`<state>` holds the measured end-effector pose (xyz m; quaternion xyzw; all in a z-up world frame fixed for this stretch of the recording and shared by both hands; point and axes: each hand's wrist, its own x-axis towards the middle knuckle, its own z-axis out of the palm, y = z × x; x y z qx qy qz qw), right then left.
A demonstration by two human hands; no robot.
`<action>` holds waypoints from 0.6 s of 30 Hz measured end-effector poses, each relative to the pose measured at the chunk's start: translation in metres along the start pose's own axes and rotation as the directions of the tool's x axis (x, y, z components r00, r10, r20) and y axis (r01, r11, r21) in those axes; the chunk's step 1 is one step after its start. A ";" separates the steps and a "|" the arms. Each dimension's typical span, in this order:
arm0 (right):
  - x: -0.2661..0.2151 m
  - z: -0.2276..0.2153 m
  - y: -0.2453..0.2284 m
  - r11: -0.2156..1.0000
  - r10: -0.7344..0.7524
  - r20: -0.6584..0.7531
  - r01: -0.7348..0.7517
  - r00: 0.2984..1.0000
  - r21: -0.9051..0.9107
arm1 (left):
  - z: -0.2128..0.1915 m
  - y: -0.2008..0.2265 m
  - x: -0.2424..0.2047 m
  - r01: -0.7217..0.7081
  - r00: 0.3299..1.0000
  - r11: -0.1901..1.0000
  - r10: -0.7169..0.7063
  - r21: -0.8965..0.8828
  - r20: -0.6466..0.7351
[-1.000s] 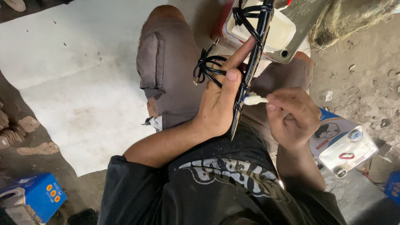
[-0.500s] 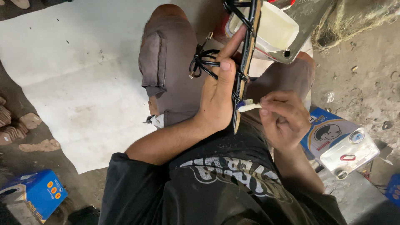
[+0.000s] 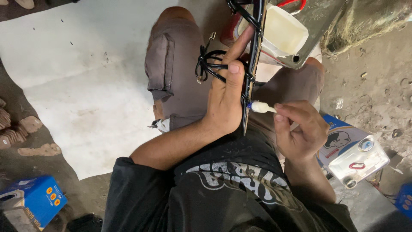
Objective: The person sits on the floor and uses a toothbrush to apply a white adhesive from a metal container onto the straps and sole edges of wooden sandals. They repeatedly dip the brush and work on multiple sandals, placing finished ones on a nearby shelf.
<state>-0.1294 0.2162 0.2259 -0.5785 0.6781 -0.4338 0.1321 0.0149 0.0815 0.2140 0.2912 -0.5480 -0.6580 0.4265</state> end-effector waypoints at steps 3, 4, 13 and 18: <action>0.002 0.001 0.001 0.999 -0.032 0.004 0.032 0.999 -0.006 | 0.000 -0.001 0.000 0.045 0.999 0.999 -0.045 0.017 0.005; 0.002 0.002 0.002 0.999 -0.038 0.002 0.038 0.999 -0.009 | 0.000 -0.002 -0.001 0.055 0.998 0.998 -0.056 0.016 0.006; -0.017 0.011 0.027 0.972 -0.013 0.027 0.006 1.000 0.235 | -0.004 -0.022 0.000 0.072 0.996 0.980 -0.080 -0.185 -0.037; -0.018 0.012 0.035 0.865 0.171 0.016 -0.158 0.985 0.475 | 0.001 -0.007 0.014 0.125 0.987 0.945 -0.150 -0.302 -0.063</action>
